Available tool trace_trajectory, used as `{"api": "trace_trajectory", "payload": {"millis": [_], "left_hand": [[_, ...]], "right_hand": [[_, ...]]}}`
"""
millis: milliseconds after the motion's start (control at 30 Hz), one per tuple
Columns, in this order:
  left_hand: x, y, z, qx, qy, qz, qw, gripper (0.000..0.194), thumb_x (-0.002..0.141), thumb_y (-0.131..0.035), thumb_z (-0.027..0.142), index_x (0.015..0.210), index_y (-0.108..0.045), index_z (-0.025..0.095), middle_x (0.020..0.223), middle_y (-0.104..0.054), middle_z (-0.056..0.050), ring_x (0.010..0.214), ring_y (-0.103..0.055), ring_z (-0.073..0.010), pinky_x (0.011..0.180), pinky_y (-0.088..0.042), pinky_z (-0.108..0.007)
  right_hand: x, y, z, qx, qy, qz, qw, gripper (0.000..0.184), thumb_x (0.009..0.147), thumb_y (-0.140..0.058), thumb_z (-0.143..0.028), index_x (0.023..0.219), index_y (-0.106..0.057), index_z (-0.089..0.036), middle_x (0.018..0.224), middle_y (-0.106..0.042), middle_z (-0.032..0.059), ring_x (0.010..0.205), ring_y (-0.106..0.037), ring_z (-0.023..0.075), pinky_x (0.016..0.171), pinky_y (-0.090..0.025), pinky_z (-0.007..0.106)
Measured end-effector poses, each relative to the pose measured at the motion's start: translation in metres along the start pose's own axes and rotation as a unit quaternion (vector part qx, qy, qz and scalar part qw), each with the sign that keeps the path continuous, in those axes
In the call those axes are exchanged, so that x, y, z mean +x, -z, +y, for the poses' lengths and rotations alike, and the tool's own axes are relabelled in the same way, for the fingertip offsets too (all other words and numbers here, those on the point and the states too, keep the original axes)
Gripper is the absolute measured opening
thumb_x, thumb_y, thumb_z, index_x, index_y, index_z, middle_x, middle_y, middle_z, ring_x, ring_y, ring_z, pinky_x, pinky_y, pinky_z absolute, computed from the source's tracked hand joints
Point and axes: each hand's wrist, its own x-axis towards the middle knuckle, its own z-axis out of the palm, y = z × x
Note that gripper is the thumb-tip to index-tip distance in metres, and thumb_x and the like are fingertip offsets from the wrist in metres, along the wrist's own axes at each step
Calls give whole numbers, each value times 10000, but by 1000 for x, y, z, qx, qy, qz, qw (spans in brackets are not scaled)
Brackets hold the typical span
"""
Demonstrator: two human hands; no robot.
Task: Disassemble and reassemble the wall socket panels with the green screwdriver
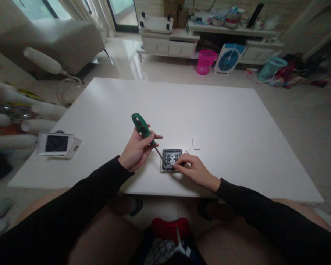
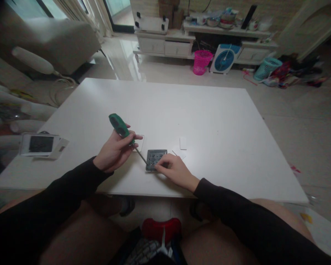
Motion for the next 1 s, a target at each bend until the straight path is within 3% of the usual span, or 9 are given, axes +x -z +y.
{"api": "trace_trajectory", "payload": {"millis": [67, 300, 600, 1000], "left_hand": [[-1, -1, 0, 2, -7, -7, 1000, 487, 779, -860, 213, 1121, -516, 255, 882, -614, 61, 969, -737, -167, 677, -541, -211], [-1, 1, 2, -7, -34, 2, 999, 511, 743, -909, 222, 1119, -564, 256, 902, -660, 46, 980, -749, -163, 881, -626, -298], [5, 9, 7, -24, -40, 56, 997, 554, 665, -969, 254, 1075, -597, 243, 866, -672, 45, 869, -731, -135, 776, -638, -251], [5, 8, 6, -29, -42, 63, 997, 506, 707, -934, 201, 1073, -588, 243, 888, -668, 34, 898, -734, -146, 781, -663, -266]], "right_hand": [[0, 0, 0, 0, 1, -5, 1000, 161, 938, -693, -280, 800, -748, -218, 801, -713, 21, 786, -621, 179, 754, -455, 332], [1, -1, 2, 6, 5, 29, 1000, 166, 944, -689, -298, 805, -749, -230, 812, -726, 21, 795, -633, 182, 776, -462, 344], [5, 2, 4, 86, -49, 107, 989, 227, 920, -706, -399, 800, -757, -214, 798, -723, 27, 747, -629, 173, 696, -474, 318], [5, 1, 3, 122, -53, 107, 985, 259, 900, -741, -459, 795, -764, -223, 798, -730, 24, 734, -626, 167, 678, -486, 313]]}}
